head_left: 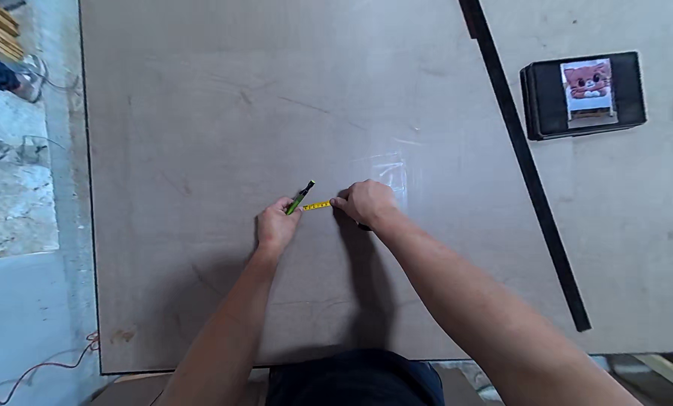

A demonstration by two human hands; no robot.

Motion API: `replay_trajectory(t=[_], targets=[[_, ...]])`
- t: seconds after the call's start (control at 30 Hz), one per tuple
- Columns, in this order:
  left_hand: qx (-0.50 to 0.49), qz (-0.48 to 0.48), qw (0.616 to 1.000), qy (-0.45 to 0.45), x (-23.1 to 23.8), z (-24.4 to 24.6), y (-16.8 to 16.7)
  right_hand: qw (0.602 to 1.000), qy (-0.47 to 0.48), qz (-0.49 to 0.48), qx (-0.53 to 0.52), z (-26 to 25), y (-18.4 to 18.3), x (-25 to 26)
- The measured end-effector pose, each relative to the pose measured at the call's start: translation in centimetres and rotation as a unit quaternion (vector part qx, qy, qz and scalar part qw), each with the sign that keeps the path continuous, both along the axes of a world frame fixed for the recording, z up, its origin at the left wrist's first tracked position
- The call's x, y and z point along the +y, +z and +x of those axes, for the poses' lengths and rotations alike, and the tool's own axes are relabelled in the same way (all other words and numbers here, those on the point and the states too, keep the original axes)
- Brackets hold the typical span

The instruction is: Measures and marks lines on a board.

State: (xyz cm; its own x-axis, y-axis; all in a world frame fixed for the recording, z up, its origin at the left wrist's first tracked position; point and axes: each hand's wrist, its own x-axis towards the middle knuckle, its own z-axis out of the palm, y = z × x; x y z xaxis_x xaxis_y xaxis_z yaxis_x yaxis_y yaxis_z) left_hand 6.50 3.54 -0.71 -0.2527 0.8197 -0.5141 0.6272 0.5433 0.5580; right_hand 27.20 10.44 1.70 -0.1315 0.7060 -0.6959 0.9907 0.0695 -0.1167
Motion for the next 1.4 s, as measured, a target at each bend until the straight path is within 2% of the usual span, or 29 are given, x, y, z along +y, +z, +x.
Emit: replay_trajectory(t=[0.1, 0.2, 1.0, 1.3, 1.4], targets=[[0.035, -0.021, 0.999, -0.009, 0.2, 0.6, 0.8, 0.999, 0.017, 0.027, 0.006, 0.1, -0.5, -0.1], [0.046, -0.036, 0.998, -0.001, 0.4, 0.8, 1.1, 1.0, 0.019, 0.015, 0.005, 0.0, -0.4, 0.2], [0.057, -0.058, 0.997, 0.008, 0.7, 0.8, 1.5, 1.0, 0.002, -0.011, -0.005, -0.4, -0.3, 0.7], [0.035, -0.063, 0.997, 0.01, 0.8, 0.3, 1.4, 1.0, -0.001, -0.017, -0.003, -0.4, -0.4, 0.8], [-0.029, -0.034, 0.996, 0.078, 0.0, -1.5, 1.1, 1.0, 0.003, -0.017, -0.003, -0.5, -0.4, 0.8]])
